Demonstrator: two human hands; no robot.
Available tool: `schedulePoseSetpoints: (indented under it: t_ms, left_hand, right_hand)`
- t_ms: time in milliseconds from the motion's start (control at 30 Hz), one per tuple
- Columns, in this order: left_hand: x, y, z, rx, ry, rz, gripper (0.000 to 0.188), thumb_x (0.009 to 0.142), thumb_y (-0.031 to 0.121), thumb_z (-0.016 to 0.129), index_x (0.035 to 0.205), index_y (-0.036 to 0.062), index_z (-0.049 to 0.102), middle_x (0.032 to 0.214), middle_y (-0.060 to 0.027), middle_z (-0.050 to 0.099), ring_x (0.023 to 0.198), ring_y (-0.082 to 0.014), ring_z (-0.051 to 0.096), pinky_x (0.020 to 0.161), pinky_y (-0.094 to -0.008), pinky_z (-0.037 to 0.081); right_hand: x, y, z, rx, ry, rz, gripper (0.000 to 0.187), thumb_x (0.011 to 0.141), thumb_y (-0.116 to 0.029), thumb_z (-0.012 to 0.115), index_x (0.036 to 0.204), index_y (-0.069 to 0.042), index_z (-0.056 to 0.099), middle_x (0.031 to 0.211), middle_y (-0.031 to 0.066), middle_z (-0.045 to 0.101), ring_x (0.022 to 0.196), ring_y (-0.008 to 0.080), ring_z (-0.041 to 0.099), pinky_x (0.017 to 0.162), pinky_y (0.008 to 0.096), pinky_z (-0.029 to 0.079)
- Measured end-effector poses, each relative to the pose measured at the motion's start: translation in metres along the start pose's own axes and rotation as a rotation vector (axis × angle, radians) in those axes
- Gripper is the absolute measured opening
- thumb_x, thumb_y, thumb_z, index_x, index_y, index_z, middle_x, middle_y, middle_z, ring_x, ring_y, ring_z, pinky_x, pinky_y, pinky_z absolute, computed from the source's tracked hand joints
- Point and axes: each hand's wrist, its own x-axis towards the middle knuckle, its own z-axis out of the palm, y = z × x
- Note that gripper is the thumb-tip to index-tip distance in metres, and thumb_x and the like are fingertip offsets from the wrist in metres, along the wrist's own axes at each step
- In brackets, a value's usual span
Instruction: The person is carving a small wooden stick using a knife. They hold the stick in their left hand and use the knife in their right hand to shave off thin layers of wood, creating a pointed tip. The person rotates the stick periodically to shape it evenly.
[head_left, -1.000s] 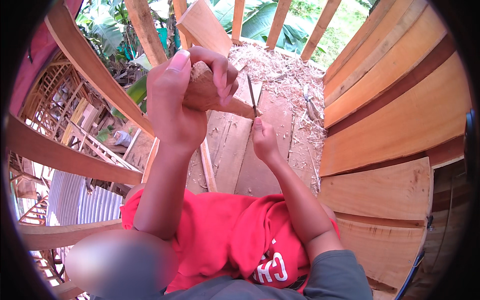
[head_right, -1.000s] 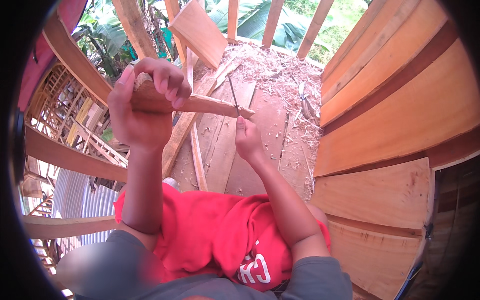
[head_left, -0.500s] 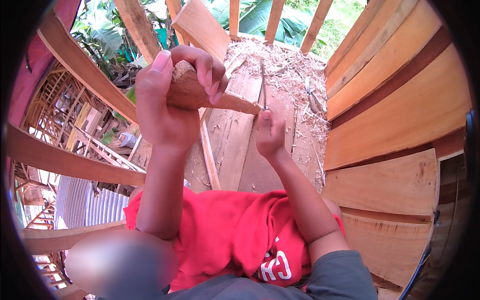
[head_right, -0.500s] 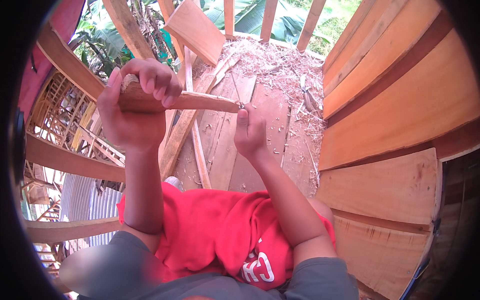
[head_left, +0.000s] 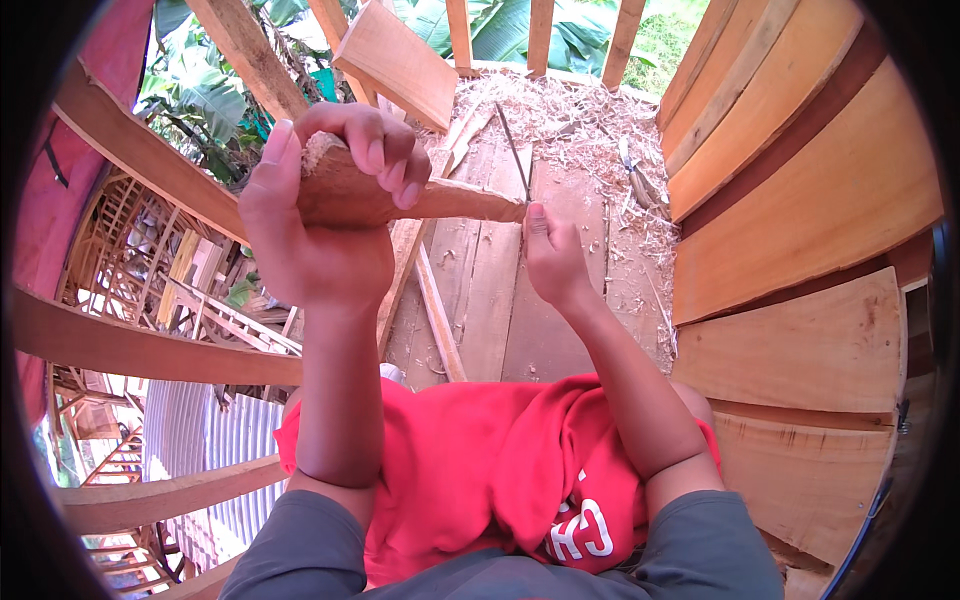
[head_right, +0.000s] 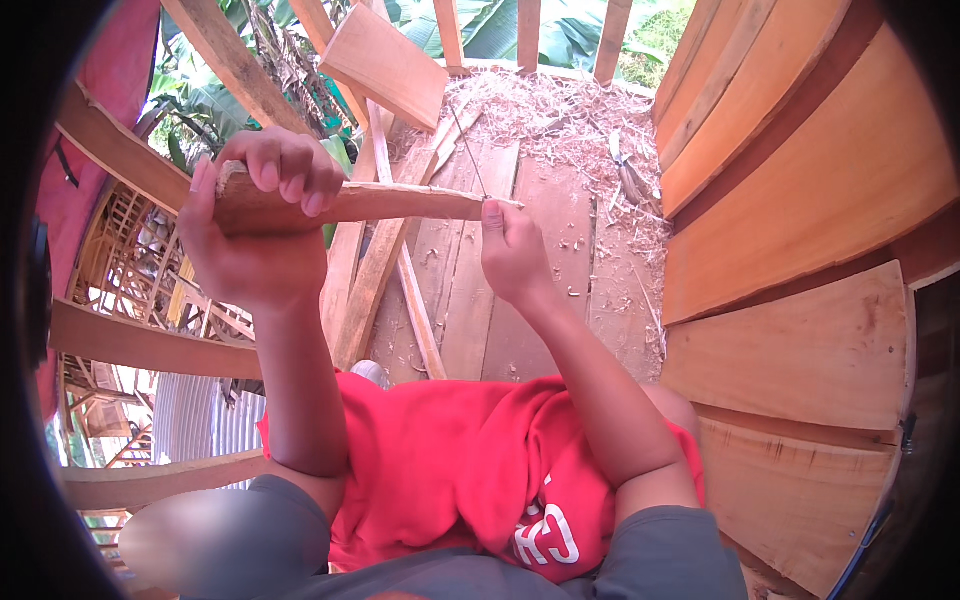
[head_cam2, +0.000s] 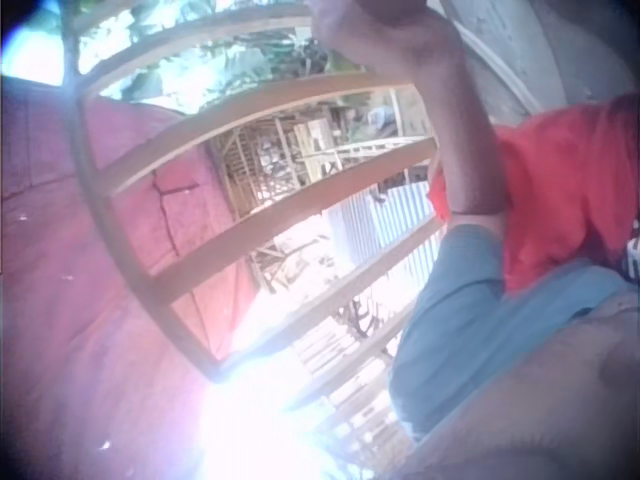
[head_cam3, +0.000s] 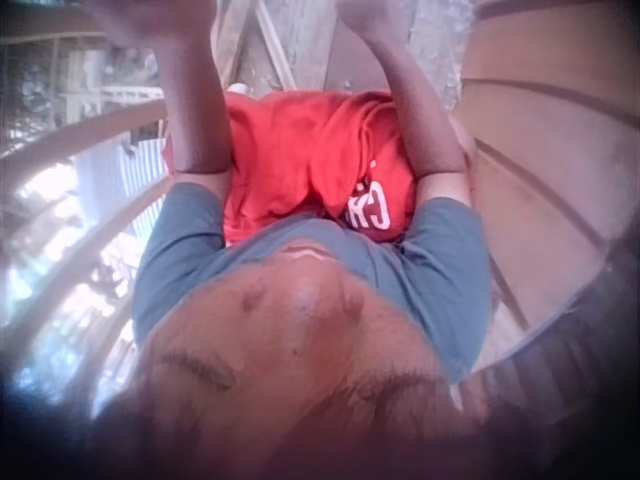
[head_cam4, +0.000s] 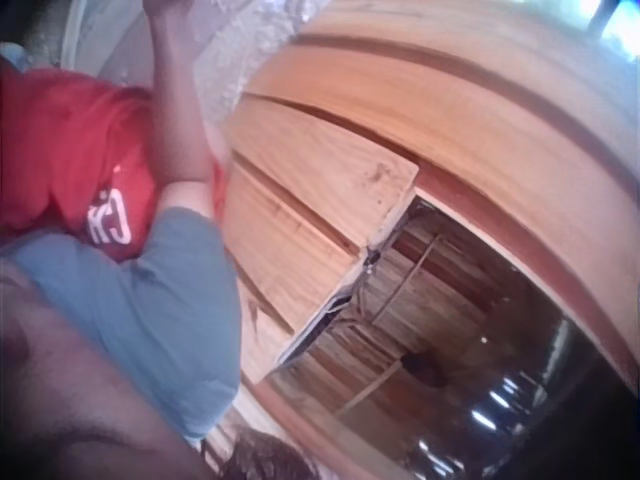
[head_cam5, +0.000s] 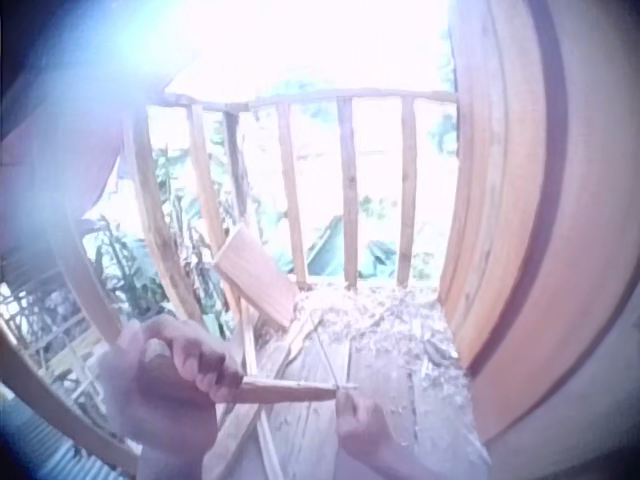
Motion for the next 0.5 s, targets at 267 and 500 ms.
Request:
schedulePoseSetpoints:
  t_ms: [267,500]
  left_hand:
    - [0.002,-0.002,-0.008,-0.093,-0.058,0.019,0.04,0.097,0.036,0.033,0.092,0.0005,0.05,0.084,-0.0081,0.047,0.076,-0.0198,0.044,0.065,-0.0348,0.039]
    - [0.0,-0.007,-0.004,-0.039,-0.027,0.038,0.039,0.097,0.037,0.034,0.093,0.0012,0.049,0.084,-0.0079,0.047,0.076,-0.0195,0.043,0.065,-0.0346,0.039]
  right_hand:
    - [0.001,0.008,0.009,-0.08,-0.048,0.115,0.052,0.105,-0.04,0.037,0.077,0.002,0.051,0.065,0.02,0.055,0.065,0.0297,0.057,0.065,0.0416,0.043]
    - [0.002,0.034,0.015,-0.006,-0.035,0.114,0.054,0.105,-0.041,0.037,0.074,0.002,0.048,0.062,0.019,0.052,0.062,0.029,0.055,0.063,0.0425,0.042]
